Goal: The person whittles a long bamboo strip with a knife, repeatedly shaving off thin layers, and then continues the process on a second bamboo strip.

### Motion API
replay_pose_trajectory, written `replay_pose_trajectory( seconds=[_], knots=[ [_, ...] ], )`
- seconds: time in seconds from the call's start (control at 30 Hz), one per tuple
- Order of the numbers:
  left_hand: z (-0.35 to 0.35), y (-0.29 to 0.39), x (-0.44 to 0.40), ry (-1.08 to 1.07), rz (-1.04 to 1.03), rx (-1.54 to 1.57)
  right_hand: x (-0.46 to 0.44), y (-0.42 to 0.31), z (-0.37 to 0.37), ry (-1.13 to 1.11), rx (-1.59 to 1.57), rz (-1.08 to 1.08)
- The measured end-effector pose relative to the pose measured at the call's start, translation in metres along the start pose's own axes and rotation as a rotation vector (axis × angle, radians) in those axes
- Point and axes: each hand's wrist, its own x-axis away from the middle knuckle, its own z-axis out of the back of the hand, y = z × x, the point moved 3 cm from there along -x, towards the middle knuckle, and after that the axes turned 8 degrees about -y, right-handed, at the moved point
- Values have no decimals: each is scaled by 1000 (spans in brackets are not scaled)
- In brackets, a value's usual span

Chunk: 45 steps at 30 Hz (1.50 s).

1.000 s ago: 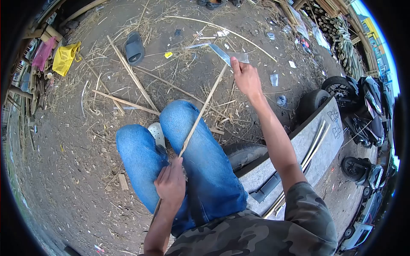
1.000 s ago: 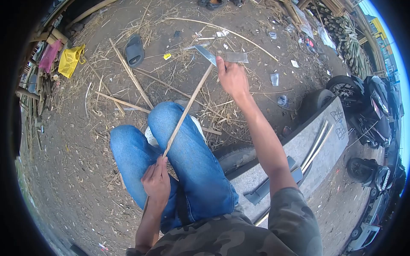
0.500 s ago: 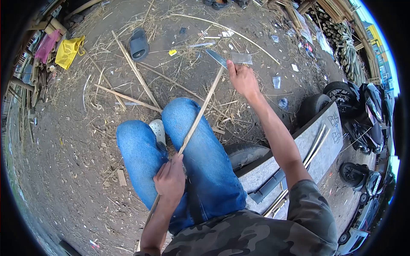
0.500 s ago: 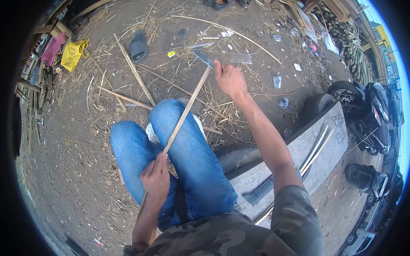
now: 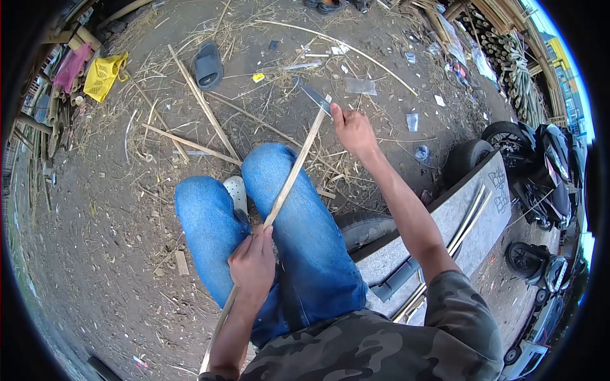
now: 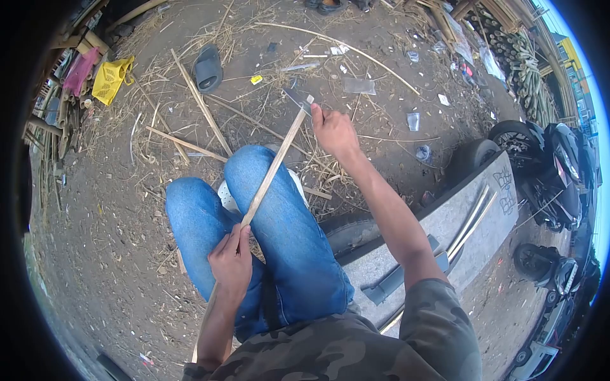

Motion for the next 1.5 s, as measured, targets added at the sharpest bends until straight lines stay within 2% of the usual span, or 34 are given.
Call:
replay_pose_trajectory(
  seconds=[0.4, 0.53, 0.6, 0.73, 0.8, 0.87, 0.93, 1.03, 1.17, 1.27, 1.5],
  knots=[
    [2, 0, 3, -3, 19, 1, 13, -1, 4, -30, -47, -3],
    [3, 0, 2, -12, 59, 89, 23, -1, -2, 6, -79, -14],
    [2, 0, 0, -24, 80, 134, 47, -8, -24, -239, -128, 17],
    [0, -1, 0, 17, 79, 126, 86, -31, -18, -266, -152, -3],
    [1, -2, 0, 14, 58, 125, 83, -29, -10, -192, -114, 90],
    [1, 1, 2, 22, 21, 85, 56, -28, 18, -100, -58, -19],
    [0, 2, 4, 32, 6, 93, 24, -20, 38, 37, -66, -25],
    [-2, 1, 4, 43, -20, 78, -9, -11, 49, 122, -49, -19],
    [-4, 2, 4, 26, -45, -33, -13, -10, 28, 109, -17, 47],
    [-2, 2, 3, 20, -20, -2, 1, -15, 3, -16, 4, -3],
    [-1, -1, 6, 37, -4, -3, 32, -23, -7, -56, -27, 17]
  ],
)
